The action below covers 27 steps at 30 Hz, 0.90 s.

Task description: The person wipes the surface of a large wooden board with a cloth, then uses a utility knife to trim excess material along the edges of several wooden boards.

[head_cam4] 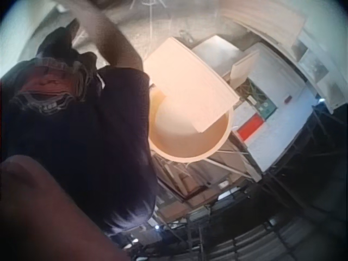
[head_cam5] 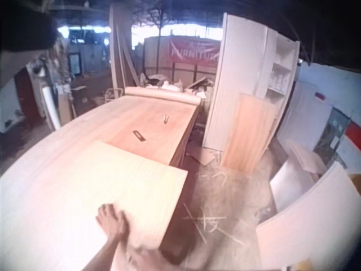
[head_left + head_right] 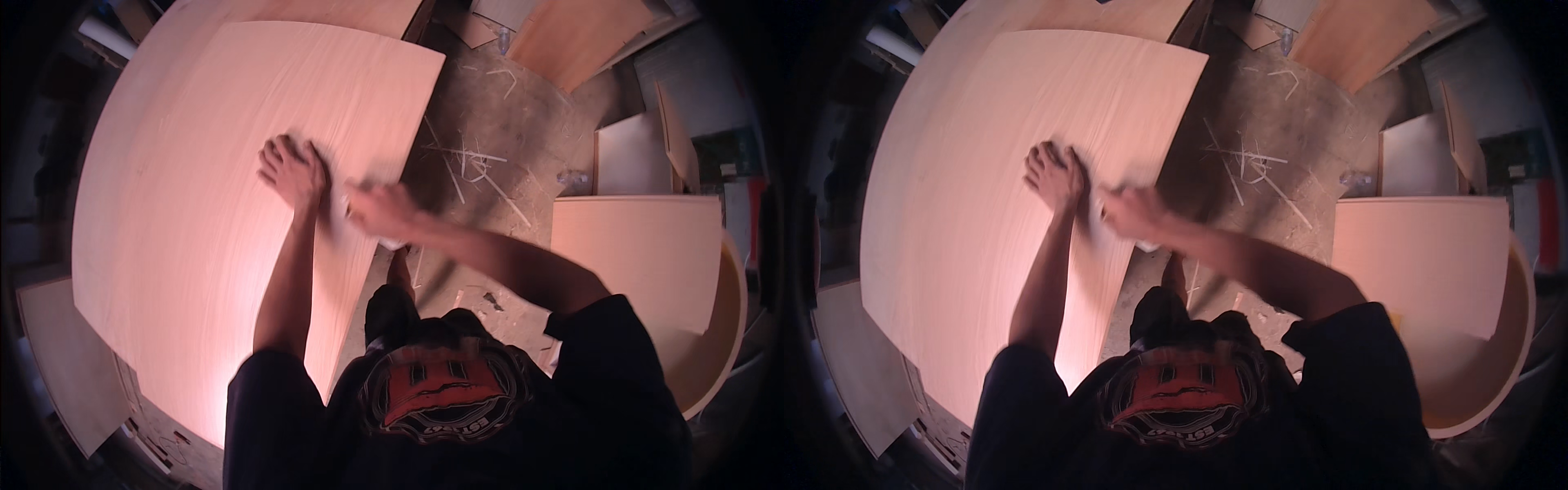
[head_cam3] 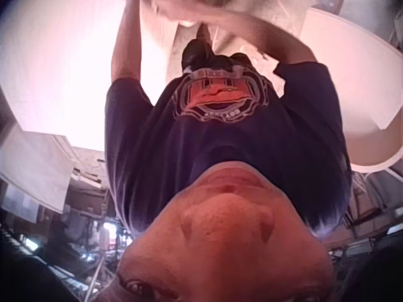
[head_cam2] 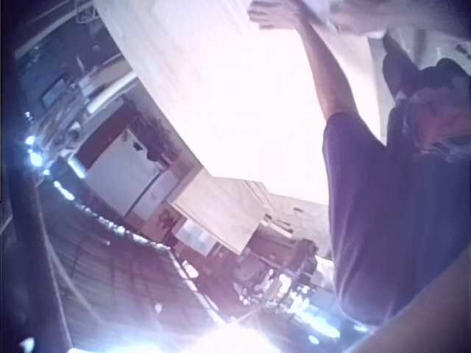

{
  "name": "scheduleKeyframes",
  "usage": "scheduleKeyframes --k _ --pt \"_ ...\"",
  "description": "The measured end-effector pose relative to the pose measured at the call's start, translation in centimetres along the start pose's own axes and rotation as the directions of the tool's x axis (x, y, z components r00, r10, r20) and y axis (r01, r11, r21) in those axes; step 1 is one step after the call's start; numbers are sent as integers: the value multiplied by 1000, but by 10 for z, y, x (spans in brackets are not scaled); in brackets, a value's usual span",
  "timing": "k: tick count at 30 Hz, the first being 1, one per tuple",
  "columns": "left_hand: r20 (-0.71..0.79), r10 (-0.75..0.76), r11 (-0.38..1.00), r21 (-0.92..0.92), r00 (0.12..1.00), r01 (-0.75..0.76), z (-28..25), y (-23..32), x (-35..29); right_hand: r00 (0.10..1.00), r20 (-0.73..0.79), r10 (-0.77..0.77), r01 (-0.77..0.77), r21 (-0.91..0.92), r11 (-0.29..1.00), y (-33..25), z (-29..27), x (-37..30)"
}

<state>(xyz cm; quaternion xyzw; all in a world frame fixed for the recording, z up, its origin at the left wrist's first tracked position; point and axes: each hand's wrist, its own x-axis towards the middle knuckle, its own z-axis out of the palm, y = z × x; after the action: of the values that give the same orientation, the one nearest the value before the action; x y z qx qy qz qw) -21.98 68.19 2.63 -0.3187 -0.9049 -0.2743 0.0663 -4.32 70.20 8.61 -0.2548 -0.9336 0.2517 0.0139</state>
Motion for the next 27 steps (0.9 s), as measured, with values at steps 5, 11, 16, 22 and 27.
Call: scheduleKeyframes --k 5,11,16,22,27 --pt "123 -17 993 118 992 2 -12 27 -16 982 -92 164 -168 -39 985 160 -99 78" --pt "215 -84 982 185 973 44 -22 28 -3 948 -271 169 -221 -173 960 268 -162 139" --pt "217 -99 974 219 971 51 -17 33 0 963 -258 -83 113 104 988 189 -64 58" --pt "209 -124 961 268 970 65 -24 43 2 985 -132 -116 153 319 935 175 -67 41" --pt "204 -180 968 209 962 136 -26 44 -1 916 -377 138 -163 -36 986 315 -188 164"
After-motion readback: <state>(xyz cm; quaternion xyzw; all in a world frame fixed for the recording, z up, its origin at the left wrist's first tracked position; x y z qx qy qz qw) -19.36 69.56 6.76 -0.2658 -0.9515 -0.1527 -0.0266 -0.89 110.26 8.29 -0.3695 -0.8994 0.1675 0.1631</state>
